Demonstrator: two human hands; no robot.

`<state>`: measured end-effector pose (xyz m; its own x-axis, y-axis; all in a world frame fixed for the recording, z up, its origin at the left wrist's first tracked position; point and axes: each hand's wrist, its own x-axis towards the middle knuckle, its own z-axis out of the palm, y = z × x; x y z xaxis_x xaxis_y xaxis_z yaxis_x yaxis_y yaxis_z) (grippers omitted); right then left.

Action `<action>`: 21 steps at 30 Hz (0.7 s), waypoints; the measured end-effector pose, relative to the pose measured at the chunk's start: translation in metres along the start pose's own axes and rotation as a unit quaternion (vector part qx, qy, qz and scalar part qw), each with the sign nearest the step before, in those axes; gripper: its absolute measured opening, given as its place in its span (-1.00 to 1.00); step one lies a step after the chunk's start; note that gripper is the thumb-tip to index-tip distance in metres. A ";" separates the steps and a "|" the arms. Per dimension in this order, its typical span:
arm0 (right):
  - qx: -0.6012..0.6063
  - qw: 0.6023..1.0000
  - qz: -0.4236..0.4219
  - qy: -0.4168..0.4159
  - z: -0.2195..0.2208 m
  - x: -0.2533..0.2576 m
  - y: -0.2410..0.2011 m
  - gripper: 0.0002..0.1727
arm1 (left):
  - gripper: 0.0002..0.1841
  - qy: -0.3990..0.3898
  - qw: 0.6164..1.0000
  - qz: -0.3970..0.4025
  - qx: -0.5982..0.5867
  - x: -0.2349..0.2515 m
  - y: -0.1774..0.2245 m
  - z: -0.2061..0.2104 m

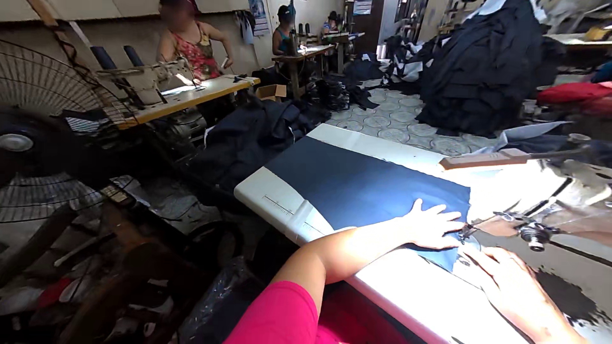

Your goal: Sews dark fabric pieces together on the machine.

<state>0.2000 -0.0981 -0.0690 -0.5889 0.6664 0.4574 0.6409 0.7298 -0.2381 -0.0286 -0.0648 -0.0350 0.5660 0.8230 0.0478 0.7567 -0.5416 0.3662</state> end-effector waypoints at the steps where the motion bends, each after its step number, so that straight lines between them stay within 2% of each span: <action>1: 0.001 1.000 0.002 -0.001 -0.001 0.000 -0.001 -0.46 | -0.41 -0.003 1.000 -0.003 0.003 -0.001 -0.001 -0.002; 7: 0.023 0.999 0.020 -0.029 -0.013 -0.001 -0.008 -0.48 | -0.44 0.031 0.996 -0.084 0.013 -0.003 -0.020 -0.010; 10: 0.067 0.996 0.052 -0.007 -0.014 -0.001 -0.008 -0.59 | -0.39 0.037 0.989 -0.139 0.023 -0.002 -0.044 -0.018; 14: 0.142 0.974 0.179 -0.006 -0.023 0.013 -0.005 -0.66 | -0.36 0.049 0.976 -0.213 -0.001 -0.002 -0.068 -0.032; 16: 0.184 0.943 0.275 -0.026 -0.028 0.028 0.002 -0.67 | -0.49 0.057 0.970 -0.233 -0.027 -0.002 -0.067 -0.038; 18: 0.207 0.914 0.348 -0.010 -0.028 0.049 0.012 -0.73 | -0.63 0.090 0.970 -0.224 -0.032 -0.002 -0.066 -0.038; 20: 0.172 0.918 0.357 -0.013 -0.033 0.064 0.016 -0.79 | -0.71 0.151 0.972 -0.176 -0.030 -0.003 -0.067 -0.034; 21: 0.149 0.916 0.372 -0.038 -0.043 0.072 0.009 -0.70 | -0.73 0.187 0.971 -0.144 -0.025 -0.002 -0.068 -0.034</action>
<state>0.1850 -0.0500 -0.0019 -0.0850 0.9963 0.0152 0.7226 0.0721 -0.6875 -0.0924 -0.0237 -0.0290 0.1676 0.9487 0.2680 0.8439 -0.2786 0.4584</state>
